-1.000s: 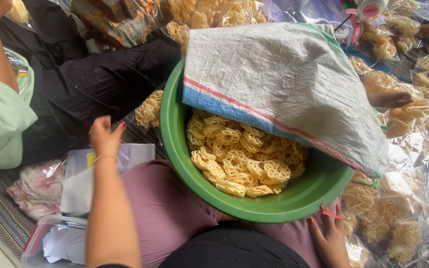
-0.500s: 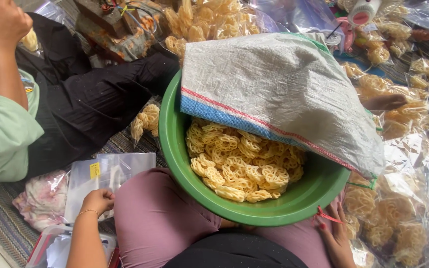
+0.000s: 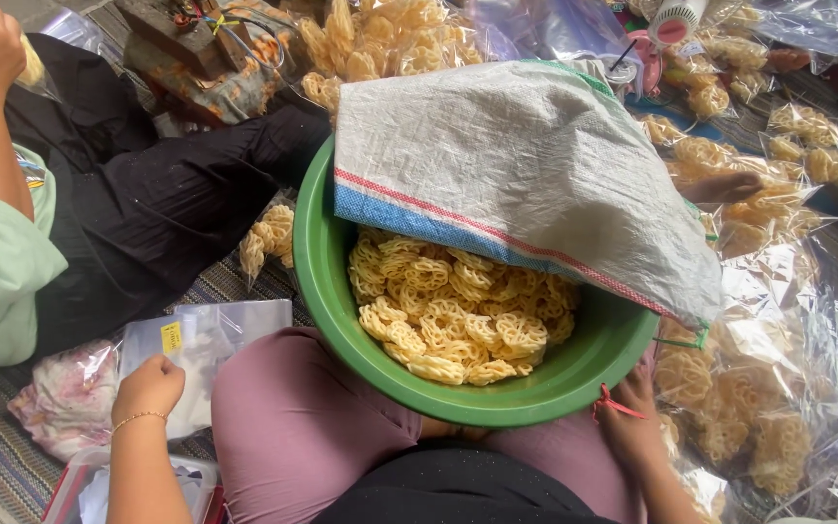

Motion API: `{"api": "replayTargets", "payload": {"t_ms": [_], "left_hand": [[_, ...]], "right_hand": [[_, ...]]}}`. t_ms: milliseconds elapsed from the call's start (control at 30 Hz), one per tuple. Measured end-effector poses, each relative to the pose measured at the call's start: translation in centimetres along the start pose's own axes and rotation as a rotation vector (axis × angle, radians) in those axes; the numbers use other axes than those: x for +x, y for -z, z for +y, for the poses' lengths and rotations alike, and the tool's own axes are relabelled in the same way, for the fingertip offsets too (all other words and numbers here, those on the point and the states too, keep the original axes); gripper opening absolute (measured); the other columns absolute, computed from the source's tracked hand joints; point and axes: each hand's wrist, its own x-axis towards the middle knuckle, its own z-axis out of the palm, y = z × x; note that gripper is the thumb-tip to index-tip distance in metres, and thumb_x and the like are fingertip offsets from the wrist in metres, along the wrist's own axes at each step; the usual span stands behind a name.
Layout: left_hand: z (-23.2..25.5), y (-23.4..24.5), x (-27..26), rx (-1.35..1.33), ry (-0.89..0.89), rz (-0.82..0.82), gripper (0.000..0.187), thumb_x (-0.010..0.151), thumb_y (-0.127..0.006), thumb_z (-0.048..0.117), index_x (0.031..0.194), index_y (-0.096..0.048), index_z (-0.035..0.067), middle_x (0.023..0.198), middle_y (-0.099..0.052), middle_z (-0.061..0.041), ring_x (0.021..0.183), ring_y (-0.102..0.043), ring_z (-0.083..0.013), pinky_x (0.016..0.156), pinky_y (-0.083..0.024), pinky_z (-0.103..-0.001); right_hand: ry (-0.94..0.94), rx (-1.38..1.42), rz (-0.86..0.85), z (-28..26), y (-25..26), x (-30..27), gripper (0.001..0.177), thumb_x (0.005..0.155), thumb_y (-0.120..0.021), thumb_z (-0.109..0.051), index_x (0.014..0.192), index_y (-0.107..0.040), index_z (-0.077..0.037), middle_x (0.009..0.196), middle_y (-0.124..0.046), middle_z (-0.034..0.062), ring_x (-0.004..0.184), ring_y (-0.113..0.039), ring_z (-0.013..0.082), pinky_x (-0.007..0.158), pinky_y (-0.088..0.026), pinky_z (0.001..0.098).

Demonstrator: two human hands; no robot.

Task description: Packaging flower-shaped crackers into small plastic bags from a large basin

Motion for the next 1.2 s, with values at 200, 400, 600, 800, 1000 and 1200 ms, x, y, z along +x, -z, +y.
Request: {"api": "replayTargets", "payload": {"t_ms": [200,400,600,800,1000,1200], "left_hand": [[0.2,1.4,-0.1,0.05,-0.097,0.229,0.036,0.096,-0.04,0.022,0.113,-0.066,0.006,0.116,-0.071,-0.024,0.107,-0.067,-0.0443,0.083,-0.052,-0.056],[1.1,4.5,-1.8,-0.437,-0.561,0.507,0.012,0.084,-0.077,0.015,0.093,-0.073,0.01,0.105,-0.077,-0.002,0.098,-0.069,-0.0193,0.094,-0.047,-0.035],[9.5,7.8,-10.7,-0.91,-0.864,0.391,0.042,0.091,-0.071,-0.015,0.106,-0.037,0.005,0.111,-0.068,-0.023,0.084,-0.065,-0.0196,0.081,-0.054,-0.027],[15.2,7.7,-16.6,-0.451,-1.313,0.693,0.034,0.096,-0.058,-0.017,0.122,-0.072,-0.001,0.128,-0.07,-0.02,0.116,-0.068,-0.0316,0.109,-0.05,-0.041],[16.6,6.7,-19.6,-0.564,-1.292,0.396,0.075,0.084,-0.066,-0.012,0.153,-0.044,0.008,0.152,-0.044,-0.018,0.077,-0.064,-0.0125,0.069,-0.059,-0.022],[16.8,5.4,-20.4,-0.698,-1.304,0.296,0.054,0.079,-0.067,-0.015,0.129,-0.066,0.003,0.146,-0.044,-0.016,0.088,-0.064,-0.0203,0.069,-0.063,-0.025]], "right_hand": [[0.214,0.045,-0.298,5.3,-0.8,-1.7,0.064,0.086,-0.064,-0.035,0.145,-0.052,-0.013,0.174,-0.014,0.0045,0.162,-0.01,0.021,0.128,-0.009,0.0477],[0.12,0.18,-0.225,20.9,-2.4,-6.8,0.098,0.078,-0.054,-0.056,0.16,-0.031,-0.007,0.167,-0.03,0.018,0.156,-0.025,0.0289,0.126,-0.02,0.0447],[-0.307,0.494,-0.122,23.7,-1.5,-6.2,0.079,0.092,-0.044,-0.066,0.152,-0.041,-0.015,0.152,-0.044,0.0117,0.137,-0.04,0.0304,0.111,-0.032,0.0521],[-0.806,0.889,0.001,11.5,-0.2,0.5,0.068,0.109,-0.031,-0.077,0.144,-0.054,-0.024,0.135,-0.061,0.003,0.115,-0.059,0.031,0.092,-0.046,0.0601],[0.616,0.09,0.176,-16.7,5.8,-2.5,0.034,0.102,-0.053,-0.001,0.134,-0.046,0.011,0.14,-0.054,0.029,0.131,-0.052,0.0405,0.115,-0.045,0.0488],[0.908,-0.763,-0.407,-23.3,-2.5,2.9,0.032,0.089,-0.069,-0.038,0.118,-0.075,-0.028,0.116,-0.076,-0.0001,0.118,-0.069,0.027,0.092,-0.057,0.0439]]}}
